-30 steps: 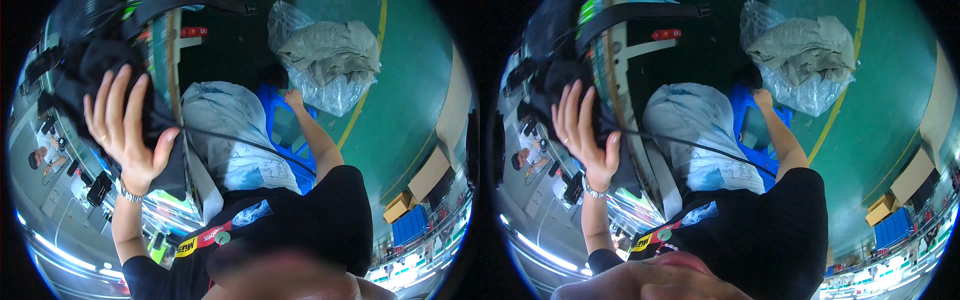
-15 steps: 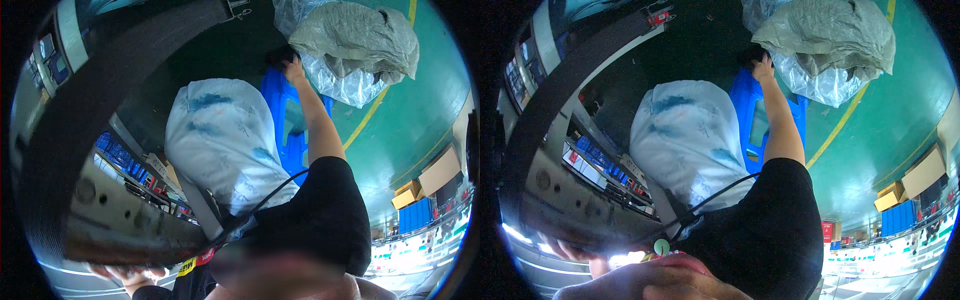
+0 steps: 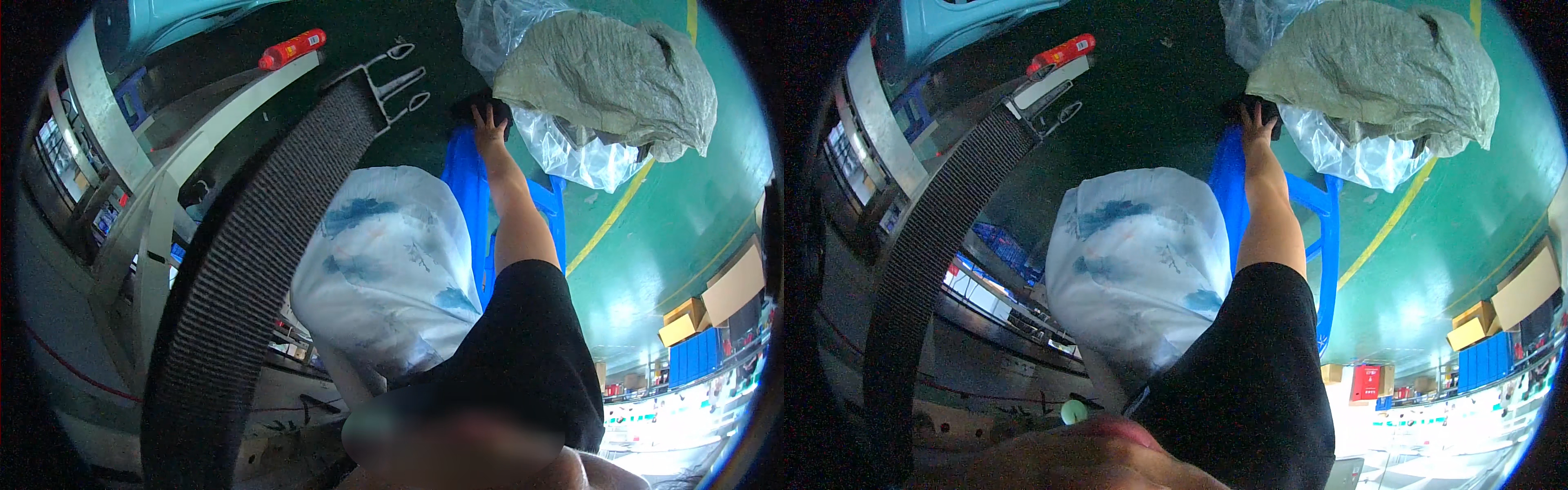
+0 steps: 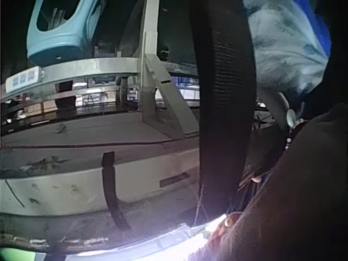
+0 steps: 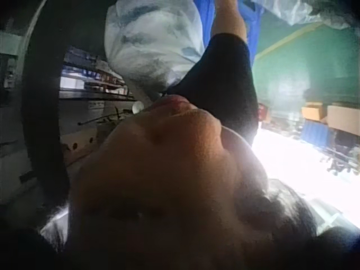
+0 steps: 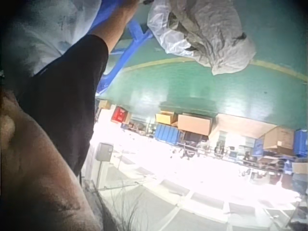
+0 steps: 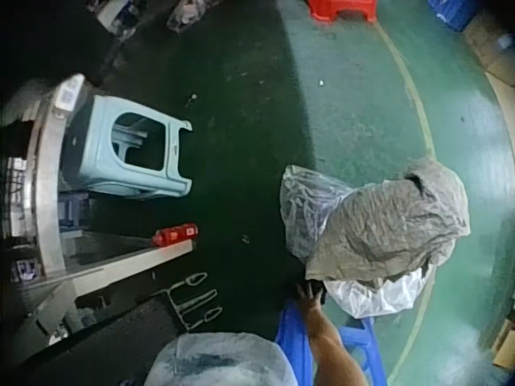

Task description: The person picks up small cylindrical electronic components and inserts them into black fabric sleeves one by one. They handle the sleeves and components by hand, placing the assembled items into a stack on the workbench.

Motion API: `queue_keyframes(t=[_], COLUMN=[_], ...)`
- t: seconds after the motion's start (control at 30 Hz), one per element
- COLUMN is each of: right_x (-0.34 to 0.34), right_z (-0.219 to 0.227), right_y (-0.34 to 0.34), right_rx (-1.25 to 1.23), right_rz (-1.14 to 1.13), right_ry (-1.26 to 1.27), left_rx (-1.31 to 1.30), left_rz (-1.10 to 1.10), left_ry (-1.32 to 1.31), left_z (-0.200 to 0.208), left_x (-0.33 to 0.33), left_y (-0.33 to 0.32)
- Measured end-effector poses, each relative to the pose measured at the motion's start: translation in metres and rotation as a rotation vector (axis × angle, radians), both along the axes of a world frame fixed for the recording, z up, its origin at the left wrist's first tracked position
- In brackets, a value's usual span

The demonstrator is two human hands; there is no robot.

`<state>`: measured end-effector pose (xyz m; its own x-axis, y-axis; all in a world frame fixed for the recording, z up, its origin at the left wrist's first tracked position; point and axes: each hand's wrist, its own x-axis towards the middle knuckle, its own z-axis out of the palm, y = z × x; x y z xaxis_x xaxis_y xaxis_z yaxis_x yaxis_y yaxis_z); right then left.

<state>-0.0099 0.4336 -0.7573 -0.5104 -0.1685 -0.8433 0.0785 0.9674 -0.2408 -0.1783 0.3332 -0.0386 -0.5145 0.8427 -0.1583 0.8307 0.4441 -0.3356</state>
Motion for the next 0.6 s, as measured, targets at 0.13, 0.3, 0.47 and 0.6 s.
queue_keyframes(t=[0.13,0.3,0.47,0.6], right_x=[0.028,-0.022,-0.017,-0.052], right_z=[-0.052,0.031,0.119,0.226], right_y=[0.001,0.019,0.034,0.075], right_rx=[0.112,-0.121,-0.339,-0.443], right_rz=[-0.263,-0.844,-1.032,-0.844], right_ry=[0.422,0.071,0.569,0.66], left_rx=[0.043,0.004,0.031,0.034], left_rz=[0.006,0.008,0.007,-0.001], left_ry=[0.007,0.016,0.012,0.01], left_z=[0.003,-0.002,-0.002,-0.004], left_x=[-0.001,0.003,-0.002,-0.003], left_y=[-0.006,-0.002,-0.005,-0.005])
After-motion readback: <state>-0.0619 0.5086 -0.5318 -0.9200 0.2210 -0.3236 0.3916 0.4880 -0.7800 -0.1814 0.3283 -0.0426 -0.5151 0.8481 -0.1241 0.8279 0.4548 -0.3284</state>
